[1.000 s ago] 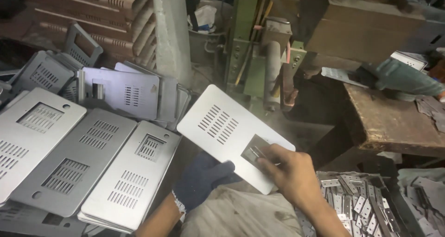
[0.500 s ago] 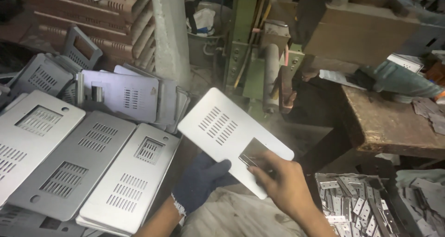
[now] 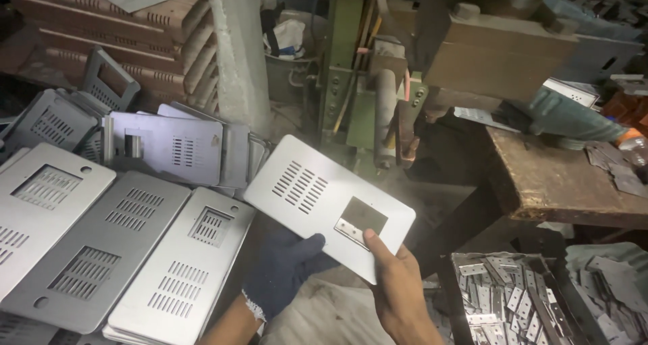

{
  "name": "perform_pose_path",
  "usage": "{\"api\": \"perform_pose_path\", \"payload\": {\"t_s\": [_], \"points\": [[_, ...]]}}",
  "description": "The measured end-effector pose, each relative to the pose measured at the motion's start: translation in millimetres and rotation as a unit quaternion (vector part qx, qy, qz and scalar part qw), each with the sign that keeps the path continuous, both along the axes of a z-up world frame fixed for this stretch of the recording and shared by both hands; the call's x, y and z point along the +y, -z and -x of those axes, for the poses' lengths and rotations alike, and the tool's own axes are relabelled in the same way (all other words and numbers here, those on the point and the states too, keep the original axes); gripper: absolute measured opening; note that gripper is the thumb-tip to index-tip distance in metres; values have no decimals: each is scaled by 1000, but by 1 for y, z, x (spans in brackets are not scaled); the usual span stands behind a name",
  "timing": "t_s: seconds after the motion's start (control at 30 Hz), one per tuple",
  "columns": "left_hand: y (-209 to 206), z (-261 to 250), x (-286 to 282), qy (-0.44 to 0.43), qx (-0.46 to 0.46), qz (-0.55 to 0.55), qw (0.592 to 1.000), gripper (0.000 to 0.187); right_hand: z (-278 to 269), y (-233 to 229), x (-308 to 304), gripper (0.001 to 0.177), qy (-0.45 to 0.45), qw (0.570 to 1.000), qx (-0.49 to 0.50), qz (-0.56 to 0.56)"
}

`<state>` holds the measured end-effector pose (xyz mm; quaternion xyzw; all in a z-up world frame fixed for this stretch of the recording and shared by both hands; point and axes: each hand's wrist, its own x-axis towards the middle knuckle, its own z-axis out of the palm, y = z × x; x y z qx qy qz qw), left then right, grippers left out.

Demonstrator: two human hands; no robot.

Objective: The person places a perforated metal faceplate under a press machine, operates the press to punch the panel with visible sparks, then removes the pressed panel and stacks it with finished panels, repeating the cycle with new panels.

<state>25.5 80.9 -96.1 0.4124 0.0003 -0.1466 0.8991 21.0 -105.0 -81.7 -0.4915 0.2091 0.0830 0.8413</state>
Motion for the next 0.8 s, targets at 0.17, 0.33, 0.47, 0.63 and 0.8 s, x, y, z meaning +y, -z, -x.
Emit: {"api": "perform_pose_path", "payload": {"t_s": [0.17,0.33,0.47,0.63,0.8], "points": [[-6,0,1,-37,18,-15,999,45,1,0,-5,42,-20,999,-25,11],[-17,4,2,-45,7,3,999,45,8,0,-11,43,-48,998,-22,19],[-20,4,2,-51,0,14,999,47,8,11,-17,39,-40,998,5,41],[-4,-5,8,-55,48,54,996,41,8,19,-22,36,-43,998,-3,39],[-2,-5,10,-56,41,53,996,41,9,12,-19,36,-38,998,10,46]]}}
